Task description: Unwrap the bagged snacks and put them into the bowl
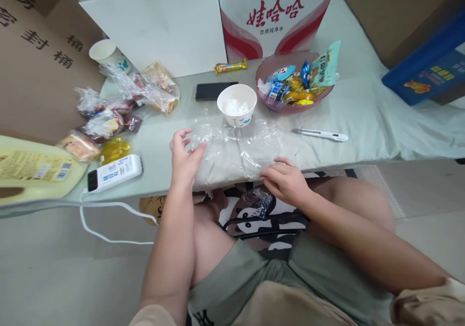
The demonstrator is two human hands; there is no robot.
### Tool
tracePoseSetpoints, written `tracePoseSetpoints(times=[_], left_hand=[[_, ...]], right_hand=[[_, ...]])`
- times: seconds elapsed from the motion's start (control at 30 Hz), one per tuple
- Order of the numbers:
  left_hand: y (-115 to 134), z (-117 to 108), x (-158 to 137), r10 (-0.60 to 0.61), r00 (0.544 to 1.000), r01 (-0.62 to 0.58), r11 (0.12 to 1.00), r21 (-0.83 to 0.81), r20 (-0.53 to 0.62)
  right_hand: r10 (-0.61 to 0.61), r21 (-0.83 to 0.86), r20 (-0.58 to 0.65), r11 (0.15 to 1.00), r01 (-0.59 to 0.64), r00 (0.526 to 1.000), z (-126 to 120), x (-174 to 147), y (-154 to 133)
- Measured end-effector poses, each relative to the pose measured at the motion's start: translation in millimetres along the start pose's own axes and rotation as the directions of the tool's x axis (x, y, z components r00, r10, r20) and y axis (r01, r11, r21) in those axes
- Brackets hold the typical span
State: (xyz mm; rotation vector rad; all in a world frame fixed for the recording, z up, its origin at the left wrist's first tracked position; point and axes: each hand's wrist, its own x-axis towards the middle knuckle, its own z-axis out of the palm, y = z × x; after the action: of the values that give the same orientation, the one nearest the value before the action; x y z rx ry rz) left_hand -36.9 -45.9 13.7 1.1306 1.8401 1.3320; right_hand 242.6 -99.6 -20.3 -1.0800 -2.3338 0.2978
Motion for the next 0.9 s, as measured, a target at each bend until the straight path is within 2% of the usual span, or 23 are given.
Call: tracePoseSetpoints(times=[0.07,0.13,0.2,0.23,0.27,0.3,0.37,0.4,0.43,0.47,0.5,0.57,0.6,0.67,0.77,0.83,0.9], left_hand=[[-1,-10,-2,0.016,0.999,-0.016,1.0,-0.002,0.047],[-1,-22,-3,0.06,0.98,-0.048,0.997,-0.065,0.188],[-1,-33,-2,0.11,0.911,-0.056,0.988,-0.147,0.397],[-1,-36,-1,0.132,0.886,-0.058,0.983,-0.175,0.445],[-2,-39,-1,0.151,0.88,-0.068,0.979,-0.195,0.45],[-3,-40,-1,0.18,0.894,-0.099,0.972,-0.211,0.409],[-4,-38,-3,0.297,0.925,-0.245,0.943,-0.227,0.236],[-3,-36,-5,0.385,0.908,-0.349,0.913,-0.211,0.165],[-2,-34,-8,0.472,0.868,-0.447,0.878,-0.172,0.155],[0,-32,-12,0.534,0.816,-0.522,0.845,-0.114,0.22],[2,-29,-16,0.549,0.759,-0.572,0.819,-0.046,0.351],[7,-24,-22,0.385,0.665,-0.585,0.802,0.124,0.64],[9,-22,-25,0.289,0.639,-0.575,0.794,0.194,0.712],[11,-20,-25,0.214,0.655,-0.543,0.8,0.255,0.725],[11,-21,-22,0.243,0.753,-0.427,0.888,0.173,0.612],[10,-23,-19,0.209,0.826,-0.297,0.951,0.089,0.524],[8,-24,-17,0.157,0.878,-0.182,0.983,0.01,0.453]], right_hand=[[0.1,0.027,-0.025,0.995,-0.099,0.995,-5,2,3],[0.21,0.05,-0.051,0.977,-0.207,0.976,-8,4,5],[0.279,0.083,-0.062,0.958,-0.274,0.958,-9,4,7],[0.3,0.095,-0.062,0.951,-0.293,0.952,-9,5,8],[0.317,0.101,-0.065,0.946,-0.31,0.946,-10,5,8],[0.334,0.1,-0.072,0.94,-0.326,0.94,-10,5,9],[0.378,0.096,-0.103,0.924,-0.369,0.92,-11,6,10],[0.402,0.097,-0.119,0.915,-0.393,0.908,-12,7,10],[0.427,0.101,-0.132,0.904,-0.416,0.895,-12,7,10],[0.448,0.109,-0.142,0.893,-0.436,0.883,-12,8,11],[0.466,0.12,-0.149,0.884,-0.452,0.872,-13,8,11],[0.494,0.146,-0.163,0.868,-0.474,0.854,-14,9,12],[0.507,0.158,-0.17,0.861,-0.484,0.845,-15,9,13],[0.532,0.18,-0.177,0.845,-0.504,0.828,-17,10,14],[0.534,0.21,-0.174,0.841,-0.499,0.828,-24,8,18],[0.484,0.225,-0.151,0.866,-0.447,0.862,-28,6,22],[0.409,0.228,-0.101,0.897,-0.379,0.907,-30,3,25]])
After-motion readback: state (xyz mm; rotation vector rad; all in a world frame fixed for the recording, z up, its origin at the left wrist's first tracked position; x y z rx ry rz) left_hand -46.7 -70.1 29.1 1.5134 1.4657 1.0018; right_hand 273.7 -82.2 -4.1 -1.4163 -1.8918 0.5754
